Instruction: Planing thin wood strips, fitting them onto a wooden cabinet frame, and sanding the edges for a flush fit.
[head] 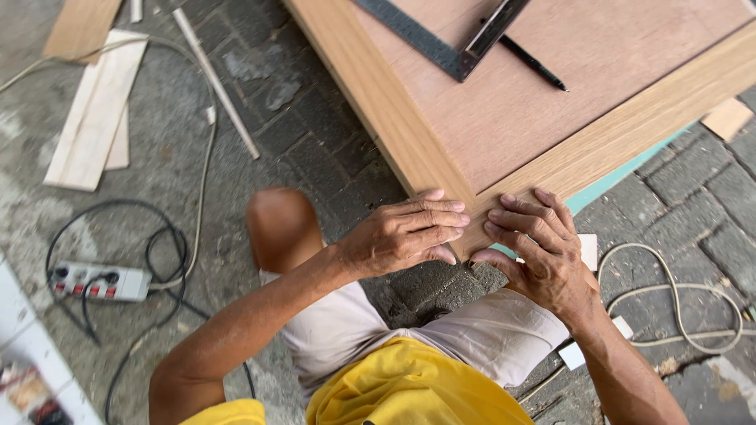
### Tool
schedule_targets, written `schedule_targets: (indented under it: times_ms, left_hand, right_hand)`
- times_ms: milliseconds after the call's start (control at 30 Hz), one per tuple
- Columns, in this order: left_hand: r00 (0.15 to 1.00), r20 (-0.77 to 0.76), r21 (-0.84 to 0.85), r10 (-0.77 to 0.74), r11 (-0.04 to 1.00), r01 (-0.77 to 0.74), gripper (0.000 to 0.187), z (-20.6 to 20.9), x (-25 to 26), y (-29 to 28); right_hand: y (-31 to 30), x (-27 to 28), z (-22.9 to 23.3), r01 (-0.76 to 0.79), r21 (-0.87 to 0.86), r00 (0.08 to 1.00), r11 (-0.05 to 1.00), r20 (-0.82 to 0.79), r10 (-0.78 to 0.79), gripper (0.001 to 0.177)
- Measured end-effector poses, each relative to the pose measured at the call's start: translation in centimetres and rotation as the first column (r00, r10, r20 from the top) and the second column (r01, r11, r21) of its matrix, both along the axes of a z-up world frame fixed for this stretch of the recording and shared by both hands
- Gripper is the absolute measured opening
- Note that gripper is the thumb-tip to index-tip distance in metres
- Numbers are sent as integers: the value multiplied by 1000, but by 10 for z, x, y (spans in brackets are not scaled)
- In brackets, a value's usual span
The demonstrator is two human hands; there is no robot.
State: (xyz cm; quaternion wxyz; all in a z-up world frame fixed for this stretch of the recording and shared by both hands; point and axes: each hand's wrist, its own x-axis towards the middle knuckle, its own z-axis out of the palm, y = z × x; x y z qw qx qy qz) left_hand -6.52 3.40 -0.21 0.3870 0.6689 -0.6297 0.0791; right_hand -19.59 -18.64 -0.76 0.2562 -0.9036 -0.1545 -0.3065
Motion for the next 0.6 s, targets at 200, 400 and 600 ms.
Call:
schedule_targets:
  times_ms: [200, 400, 600]
  left_hand:
    - [983, -18, -1, -181, 984, 181, 43, 17, 39, -2]
    - [929, 124, 72, -348, 937, 341, 43, 16, 92, -15]
    - [871, 154, 96, -467, 884, 457, 42, 14, 108, -26]
  right_hand:
    - [9, -4, 8, 59, -48, 997, 997, -54, -62, 36]
    - [20, -7, 25, 171, -137, 971, 976, -146, -191, 34]
    - [41, -30, 25, 364, -262, 877, 894, -228, -424, 43]
